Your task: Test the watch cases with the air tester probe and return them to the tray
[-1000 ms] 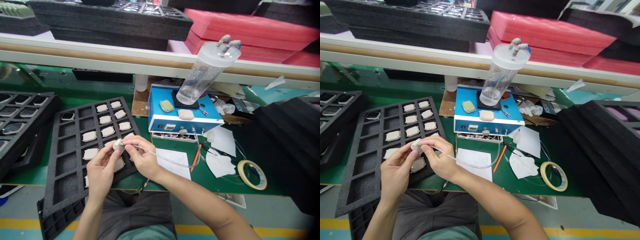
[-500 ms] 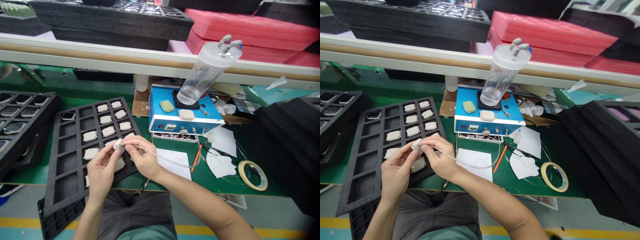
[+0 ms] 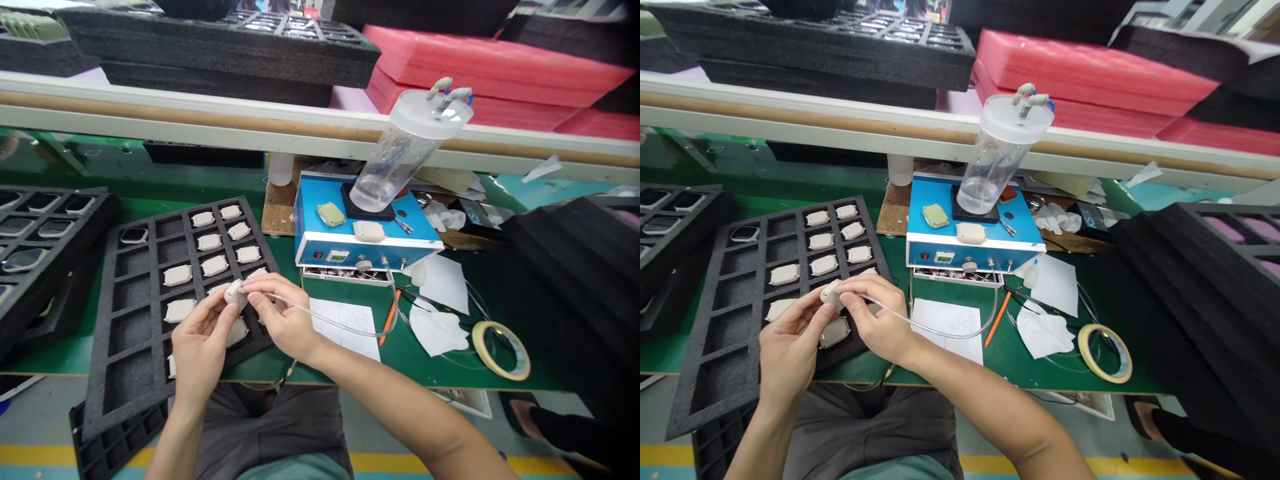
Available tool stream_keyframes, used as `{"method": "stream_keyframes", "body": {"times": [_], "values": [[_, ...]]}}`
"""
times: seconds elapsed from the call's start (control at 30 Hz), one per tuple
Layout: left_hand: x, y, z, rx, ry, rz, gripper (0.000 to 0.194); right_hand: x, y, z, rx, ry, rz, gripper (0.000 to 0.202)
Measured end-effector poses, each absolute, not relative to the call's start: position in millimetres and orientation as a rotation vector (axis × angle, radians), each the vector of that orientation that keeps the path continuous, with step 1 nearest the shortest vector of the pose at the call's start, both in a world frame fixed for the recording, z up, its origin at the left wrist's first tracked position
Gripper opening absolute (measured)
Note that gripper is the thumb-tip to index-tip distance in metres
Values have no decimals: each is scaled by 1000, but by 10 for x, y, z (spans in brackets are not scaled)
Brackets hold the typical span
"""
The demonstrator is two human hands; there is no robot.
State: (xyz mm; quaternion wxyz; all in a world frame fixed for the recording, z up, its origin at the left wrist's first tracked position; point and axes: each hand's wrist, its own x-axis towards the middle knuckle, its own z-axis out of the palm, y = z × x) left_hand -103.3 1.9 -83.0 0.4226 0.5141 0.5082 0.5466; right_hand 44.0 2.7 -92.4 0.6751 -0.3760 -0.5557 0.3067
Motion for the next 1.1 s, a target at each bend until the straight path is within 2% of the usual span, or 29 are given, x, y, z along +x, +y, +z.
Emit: {"method": "stream_keyframes", "body": {"times": [1.1], "values": [[-1032,21,-835,1284,1259,1395,44,433,26,-917,-808,-1243,665,12]]}}
